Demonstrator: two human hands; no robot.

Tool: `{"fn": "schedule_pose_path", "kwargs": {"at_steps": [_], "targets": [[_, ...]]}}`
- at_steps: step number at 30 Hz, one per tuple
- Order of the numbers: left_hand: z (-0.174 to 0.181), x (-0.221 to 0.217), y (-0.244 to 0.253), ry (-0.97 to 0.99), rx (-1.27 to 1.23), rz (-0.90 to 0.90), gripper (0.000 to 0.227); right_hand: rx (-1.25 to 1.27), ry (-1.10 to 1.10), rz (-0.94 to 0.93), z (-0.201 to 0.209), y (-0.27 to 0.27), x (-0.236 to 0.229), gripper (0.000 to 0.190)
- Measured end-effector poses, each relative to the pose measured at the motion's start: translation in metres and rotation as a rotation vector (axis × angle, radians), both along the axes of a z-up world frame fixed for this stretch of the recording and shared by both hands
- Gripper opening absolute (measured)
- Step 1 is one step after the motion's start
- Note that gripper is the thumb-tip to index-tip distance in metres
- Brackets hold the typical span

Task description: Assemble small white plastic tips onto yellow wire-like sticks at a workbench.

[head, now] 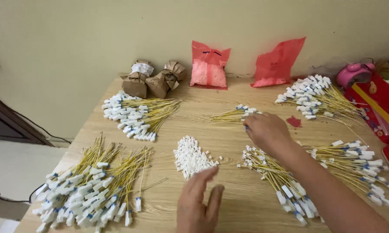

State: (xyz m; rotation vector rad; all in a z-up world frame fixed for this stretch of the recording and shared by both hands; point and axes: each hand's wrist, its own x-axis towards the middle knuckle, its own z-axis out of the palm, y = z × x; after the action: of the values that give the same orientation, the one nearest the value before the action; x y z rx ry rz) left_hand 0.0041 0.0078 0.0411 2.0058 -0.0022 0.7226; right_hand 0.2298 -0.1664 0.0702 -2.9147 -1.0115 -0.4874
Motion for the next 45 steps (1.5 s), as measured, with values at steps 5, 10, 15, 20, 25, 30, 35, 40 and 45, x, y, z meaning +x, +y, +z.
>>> {"fn": "schedule_pose_path", "kwargs": {"at_steps": [5, 10, 15, 20, 25, 30, 35, 40, 45], "targets": [[0.055, 0.009, -0.009, -0.212, 0.305, 0.076, 0.04, 0.093, -0.199, 0.149, 0.054, -0.021, -0.096, 0.017], [0.072, 0.015, -0.025, -0.134, 0.341, -0.063, 0.032, 0.219, -0.323, 0.283, 0.087, -0.032, -0.158, 0.025], [0.071, 0.007, -0.023, 0.184, -0.061, -0.275, 0.007, 0.209, -0.348, 0.304, 0.09, -0.047, -0.172, 0.026], [0.057, -0.005, -0.003, 0.306, -0.209, -0.158, 0.012, 0.241, -0.209, 0.195, 0.079, -0.074, -0.156, 0.025], [0.041, -0.007, 0.004, 0.331, -0.454, -0.169, 0.009, 0.236, 0.036, 0.057, 0.056, -0.079, -0.145, 0.024], [0.038, -0.006, -0.018, 0.219, -0.418, -0.17, 0.006, 0.533, 0.25, 0.234, 0.057, -0.029, -0.174, 0.03], [0.042, -0.012, -0.03, 0.106, -0.453, -0.163, 0.011, 0.764, 0.472, 0.206, 0.052, -0.01, -0.177, 0.01], [0.029, -0.01, -0.031, 0.128, -0.553, -0.18, 0.009, 0.908, 0.689, 0.056, 0.036, -0.011, -0.176, 0.014], [0.024, -0.007, -0.032, 0.136, -0.641, -0.2, 0.016, 0.942, 0.714, 0.014, 0.031, -0.015, -0.172, 0.014]]}}
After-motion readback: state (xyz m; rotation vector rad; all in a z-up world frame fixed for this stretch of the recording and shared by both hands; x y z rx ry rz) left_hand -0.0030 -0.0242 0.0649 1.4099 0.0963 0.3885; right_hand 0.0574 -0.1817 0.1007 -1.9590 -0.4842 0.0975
